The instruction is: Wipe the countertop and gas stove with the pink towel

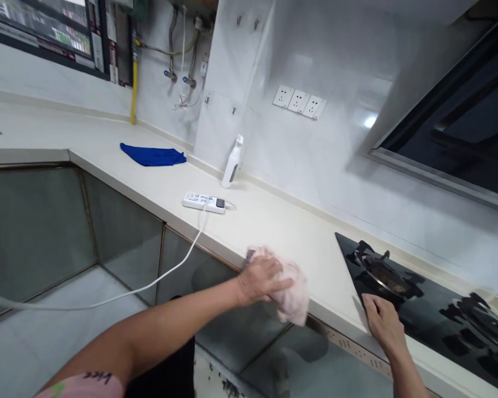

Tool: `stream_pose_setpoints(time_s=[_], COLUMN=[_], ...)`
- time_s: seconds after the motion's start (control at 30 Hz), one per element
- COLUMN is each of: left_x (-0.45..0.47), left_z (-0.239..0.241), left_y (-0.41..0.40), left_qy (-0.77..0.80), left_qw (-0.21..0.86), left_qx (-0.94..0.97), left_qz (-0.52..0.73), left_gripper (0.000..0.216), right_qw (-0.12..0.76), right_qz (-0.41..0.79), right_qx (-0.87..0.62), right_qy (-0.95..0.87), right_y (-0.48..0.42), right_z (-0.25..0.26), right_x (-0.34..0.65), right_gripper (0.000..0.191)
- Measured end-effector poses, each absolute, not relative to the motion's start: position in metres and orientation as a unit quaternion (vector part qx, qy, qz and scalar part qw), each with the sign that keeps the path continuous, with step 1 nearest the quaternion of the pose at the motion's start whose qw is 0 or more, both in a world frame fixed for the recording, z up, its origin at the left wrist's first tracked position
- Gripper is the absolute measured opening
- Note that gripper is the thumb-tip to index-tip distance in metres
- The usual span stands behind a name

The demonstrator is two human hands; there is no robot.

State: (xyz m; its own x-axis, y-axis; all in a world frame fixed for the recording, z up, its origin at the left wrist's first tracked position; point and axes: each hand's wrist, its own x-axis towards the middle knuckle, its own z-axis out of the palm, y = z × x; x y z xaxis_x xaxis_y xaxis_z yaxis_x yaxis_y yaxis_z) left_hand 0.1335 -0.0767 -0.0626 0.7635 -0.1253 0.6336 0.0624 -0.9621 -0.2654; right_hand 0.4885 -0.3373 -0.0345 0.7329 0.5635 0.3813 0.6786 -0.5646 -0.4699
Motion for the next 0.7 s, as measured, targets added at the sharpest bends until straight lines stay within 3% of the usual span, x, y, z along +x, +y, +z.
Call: stream_pose_setpoints(time_s=[0.2,0.33,0.53,0.7], left_x=[-0.017,-0.066,-0.052,0.01], left_z=[-0.038,-0.012,-0.014,-0.034], left_y=[0.044,0.076,0.055,0.005], left_qy=[-0.193,-0.265,-0.303,-0.243], left_qw=[0.11,0.135,0.164,0.146], left_qx=[-0.946,-0.933,-0.913,-0.926], left_qz=[-0.238,-0.202,-0.218,-0.248], left_gripper=[0.063,0.062,0.061,0.065], right_qw=[0.271,0.276,0.27,0.279], right_qz=[-0.122,-0.13,-0.129,-0.123], right_qx=[-0.887,-0.885,-0.895,-0.895], right_qy=[-0.353,-0.351,-0.331,-0.325], right_y=[-0.329,-0.324,-0.319,-0.319], right_z=[-0.036,-0.035,-0.024,-0.018], right_x=[0.476,0.466,0.452,0.444], right_gripper=[0.063,0.066,0.069,0.072])
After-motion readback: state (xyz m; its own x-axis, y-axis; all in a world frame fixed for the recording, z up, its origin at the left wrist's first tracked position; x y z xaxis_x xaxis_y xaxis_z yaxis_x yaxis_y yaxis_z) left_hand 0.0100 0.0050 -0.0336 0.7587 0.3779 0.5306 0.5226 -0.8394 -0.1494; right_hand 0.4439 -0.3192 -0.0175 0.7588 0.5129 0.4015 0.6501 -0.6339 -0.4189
